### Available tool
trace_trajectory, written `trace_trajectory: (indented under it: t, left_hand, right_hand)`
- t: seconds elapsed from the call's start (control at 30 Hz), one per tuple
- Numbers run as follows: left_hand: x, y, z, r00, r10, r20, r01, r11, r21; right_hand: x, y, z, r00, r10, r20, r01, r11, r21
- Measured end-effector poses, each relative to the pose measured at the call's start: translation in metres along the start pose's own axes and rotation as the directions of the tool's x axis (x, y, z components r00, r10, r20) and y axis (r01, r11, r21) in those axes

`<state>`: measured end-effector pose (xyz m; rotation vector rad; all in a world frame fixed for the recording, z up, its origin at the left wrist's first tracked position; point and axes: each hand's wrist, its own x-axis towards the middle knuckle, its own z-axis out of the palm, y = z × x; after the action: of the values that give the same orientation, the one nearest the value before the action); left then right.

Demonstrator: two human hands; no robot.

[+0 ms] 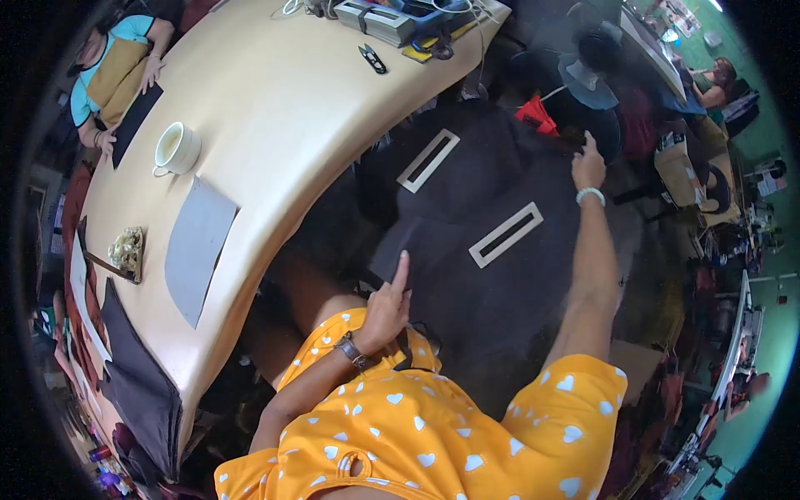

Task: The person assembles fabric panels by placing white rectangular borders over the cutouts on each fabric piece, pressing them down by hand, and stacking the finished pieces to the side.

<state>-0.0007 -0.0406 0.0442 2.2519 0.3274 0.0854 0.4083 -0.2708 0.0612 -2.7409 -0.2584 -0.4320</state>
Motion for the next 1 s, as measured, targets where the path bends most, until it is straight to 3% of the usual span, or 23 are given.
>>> trace_trajectory:
  t: [0.13,0.3,0.43,0.57,0.67,0.7,0.77,0.8,0.87,1.0]
  left_hand:
    - [0.004,-0.015,-0.004,0.991,-0.126,-0.034,0.127,0.992,0.026]
    - [0.011,-0.029,0.006,0.982,-0.155,-0.105,0.156,0.988,-0.001]
    - [0.016,-0.037,0.010,0.975,-0.164,-0.148,0.166,0.986,-0.004]
    - [0.021,-0.044,0.012,0.975,-0.138,-0.175,0.141,0.990,0.005]
    - [0.023,-0.053,0.008,0.975,-0.202,-0.093,0.180,0.963,-0.201]
    - [0.022,-0.054,0.004,0.973,-0.210,-0.093,0.191,0.964,-0.185]
    - [0.018,-0.055,-0.011,0.962,-0.247,-0.114,0.229,0.962,-0.150]
    - [0.014,-0.056,-0.019,0.962,-0.250,-0.109,0.228,0.957,-0.181]
    - [0.005,-0.057,-0.036,0.951,-0.279,-0.129,0.243,0.940,-0.240]
    - [-0.024,-0.040,-0.090,0.930,-0.262,-0.257,0.148,0.908,-0.392]
  right_hand:
    - [0.025,-0.044,0.058,0.983,-0.136,-0.122,0.149,0.983,0.110]
    - [0.044,-0.080,0.106,0.971,-0.167,-0.169,0.175,0.984,0.034]
    - [0.046,-0.087,0.131,0.975,-0.193,-0.108,0.201,0.977,0.069]
    - [0.041,-0.088,0.147,0.986,-0.164,0.010,0.164,0.983,-0.085]
    - [0.028,-0.094,0.143,0.977,-0.184,-0.106,0.172,0.978,-0.118]
    - [0.027,-0.096,0.138,0.974,-0.175,-0.140,0.161,0.981,-0.104]
    - [0.025,-0.115,0.123,0.964,-0.172,-0.202,0.164,0.985,-0.055]
    - [0.015,-0.140,0.094,0.980,-0.142,-0.138,0.154,0.985,0.075]
    - [0.006,-0.165,0.084,0.894,-0.309,-0.323,0.392,0.889,0.235]
    - [-0.040,-0.268,0.039,0.824,-0.379,-0.422,0.558,0.673,0.485]
